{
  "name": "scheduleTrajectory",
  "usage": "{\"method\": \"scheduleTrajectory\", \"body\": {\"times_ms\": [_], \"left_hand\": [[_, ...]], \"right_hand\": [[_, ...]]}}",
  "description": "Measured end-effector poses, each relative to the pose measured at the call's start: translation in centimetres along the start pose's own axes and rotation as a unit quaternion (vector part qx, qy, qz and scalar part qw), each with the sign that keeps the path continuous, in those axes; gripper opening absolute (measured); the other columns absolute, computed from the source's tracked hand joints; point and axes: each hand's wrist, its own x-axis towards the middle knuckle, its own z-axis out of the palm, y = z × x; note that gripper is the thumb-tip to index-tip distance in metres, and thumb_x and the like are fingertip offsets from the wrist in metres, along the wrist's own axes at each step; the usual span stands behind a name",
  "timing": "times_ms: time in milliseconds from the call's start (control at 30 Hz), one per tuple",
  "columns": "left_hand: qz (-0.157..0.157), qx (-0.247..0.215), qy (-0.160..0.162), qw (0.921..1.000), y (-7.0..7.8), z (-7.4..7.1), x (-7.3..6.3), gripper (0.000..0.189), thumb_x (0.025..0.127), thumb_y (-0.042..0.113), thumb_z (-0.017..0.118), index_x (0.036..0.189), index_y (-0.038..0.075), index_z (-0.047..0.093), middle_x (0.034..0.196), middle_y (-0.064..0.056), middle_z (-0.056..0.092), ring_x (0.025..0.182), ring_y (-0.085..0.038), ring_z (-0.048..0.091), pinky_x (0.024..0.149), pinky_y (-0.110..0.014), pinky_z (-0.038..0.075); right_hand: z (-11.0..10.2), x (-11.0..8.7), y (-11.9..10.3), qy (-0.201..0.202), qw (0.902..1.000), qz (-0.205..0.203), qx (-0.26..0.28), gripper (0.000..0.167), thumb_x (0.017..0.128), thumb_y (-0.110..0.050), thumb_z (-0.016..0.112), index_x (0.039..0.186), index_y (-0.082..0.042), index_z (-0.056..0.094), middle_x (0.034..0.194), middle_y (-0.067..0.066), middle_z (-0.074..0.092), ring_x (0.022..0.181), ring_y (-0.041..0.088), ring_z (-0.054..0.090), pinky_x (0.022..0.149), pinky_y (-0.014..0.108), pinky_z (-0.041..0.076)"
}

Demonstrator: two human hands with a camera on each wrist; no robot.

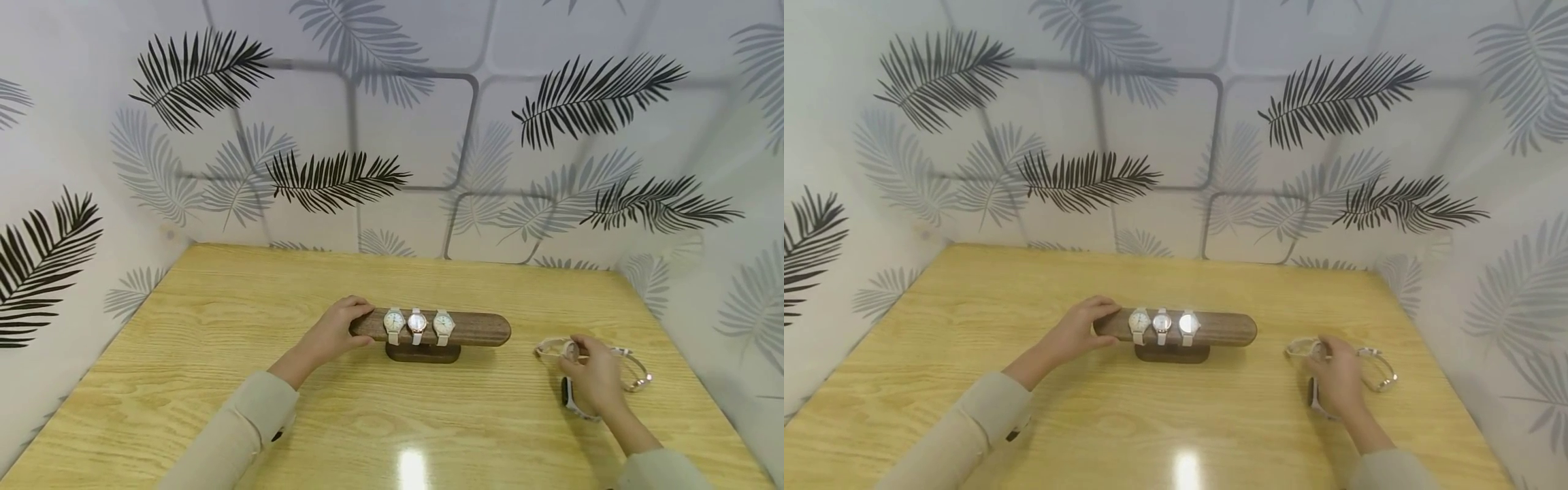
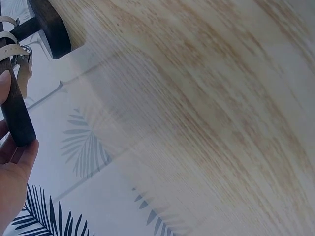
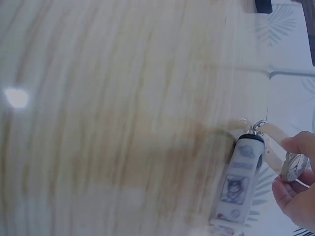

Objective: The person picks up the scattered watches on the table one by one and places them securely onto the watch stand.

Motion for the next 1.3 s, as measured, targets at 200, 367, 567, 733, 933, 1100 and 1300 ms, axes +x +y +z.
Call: {"method": "scheduleTrajectory", "body": {"times_ms": [200, 367, 567, 733, 933, 1100, 1300], "left_hand": [[0.002, 0.000, -0.002, 1.0000, 0.1, -0.1, 0.1, 0.055, 0.078, 0.016, 0.075, 0.125, -0.004, 0.055, 0.122, -0.016, 0.055, 0.113, -0.032, 0.054, 0.094, -0.042, 0.048], [-0.002, -0.004, -0.004, 1.0000, -0.1, 0.0, 0.2, 0.056, 0.078, 0.015, 0.075, 0.126, -0.005, 0.054, 0.124, -0.017, 0.054, 0.115, -0.032, 0.052, 0.096, -0.042, 0.047], [0.001, -0.006, -0.004, 1.0000, -0.1, -0.2, 0.3, 0.056, 0.078, 0.015, 0.075, 0.125, -0.005, 0.054, 0.125, -0.017, 0.054, 0.116, -0.032, 0.052, 0.097, -0.042, 0.047], [0.000, -0.004, -0.005, 1.0000, 0.0, -0.2, 0.4, 0.056, 0.078, 0.016, 0.075, 0.126, -0.005, 0.054, 0.125, -0.017, 0.054, 0.116, -0.032, 0.052, 0.096, -0.042, 0.047], [-0.004, -0.010, -0.010, 0.9999, 0.2, 0.0, 0.4, 0.057, 0.079, 0.015, 0.074, 0.127, -0.006, 0.053, 0.126, -0.018, 0.053, 0.117, -0.033, 0.051, 0.098, -0.042, 0.046], [-0.008, -0.014, -0.006, 0.9999, 0.1, 0.1, 0.2, 0.057, 0.078, 0.016, 0.074, 0.127, -0.005, 0.053, 0.126, -0.016, 0.053, 0.117, -0.032, 0.051, 0.097, -0.041, 0.047], [-0.012, -0.016, -0.006, 0.9998, -0.2, 0.2, 0.2, 0.057, 0.078, 0.016, 0.075, 0.127, -0.005, 0.053, 0.126, -0.016, 0.053, 0.117, -0.032, 0.052, 0.097, -0.041, 0.047]], "right_hand": [[0.4, 0.2, -1.3, 0.009, 0.9969, -0.075, -0.022, 0.047, 0.078, 0.001, 0.069, 0.120, 0.015, 0.052, 0.112, 0.035, 0.054, 0.090, 0.042, 0.058, 0.072, 0.048, 0.054], [0.7, 0.6, -2.4, 0.001, 0.9923, -0.119, -0.036, 0.050, 0.076, 0.002, 0.072, 0.120, 0.013, 0.052, 0.111, 0.031, 0.056, 0.092, 0.041, 0.058, 0.073, 0.049, 0.053], [0.4, 1.2, -4.2, -0.014, 0.9854, -0.167, -0.029, 0.045, 0.074, 0.003, 0.073, 0.115, 0.011, 0.056, 0.105, 0.024, 0.060, 0.092, 0.036, 0.059, 0.074, 0.045, 0.053], [0.2, 1.9, -5.6, -0.059, 0.9790, -0.194, -0.024, 0.041, 0.077, 0.002, 0.071, 0.115, 0.009, 0.057, 0.109, 0.024, 0.059, 0.096, 0.036, 0.059, 0.074, 0.044, 0.054], [0.4, 2.4, -6.5, -0.084, 0.9769, -0.195, -0.022, 0.040, 0.079, 0.000, 0.069, 0.115, 0.010, 0.057, 0.113, 0.026, 0.058, 0.099, 0.038, 0.058, 0.077, 0.046, 0.053], [0.6, 2.6, -6.9, -0.095, 0.9758, -0.196, -0.017, 0.040, 0.079, 0.000, 0.069, 0.116, 0.009, 0.057, 0.115, 0.026, 0.057, 0.099, 0.038, 0.059, 0.080, 0.047, 0.053], [0.8, 2.6, -7.0, -0.096, 0.9741, -0.205, -0.003, 0.039, 0.078, -0.001, 0.070, 0.115, 0.007, 0.059, 0.113, 0.022, 0.059, 0.097, 0.035, 0.061, 0.084, 0.047, 0.053]]}}
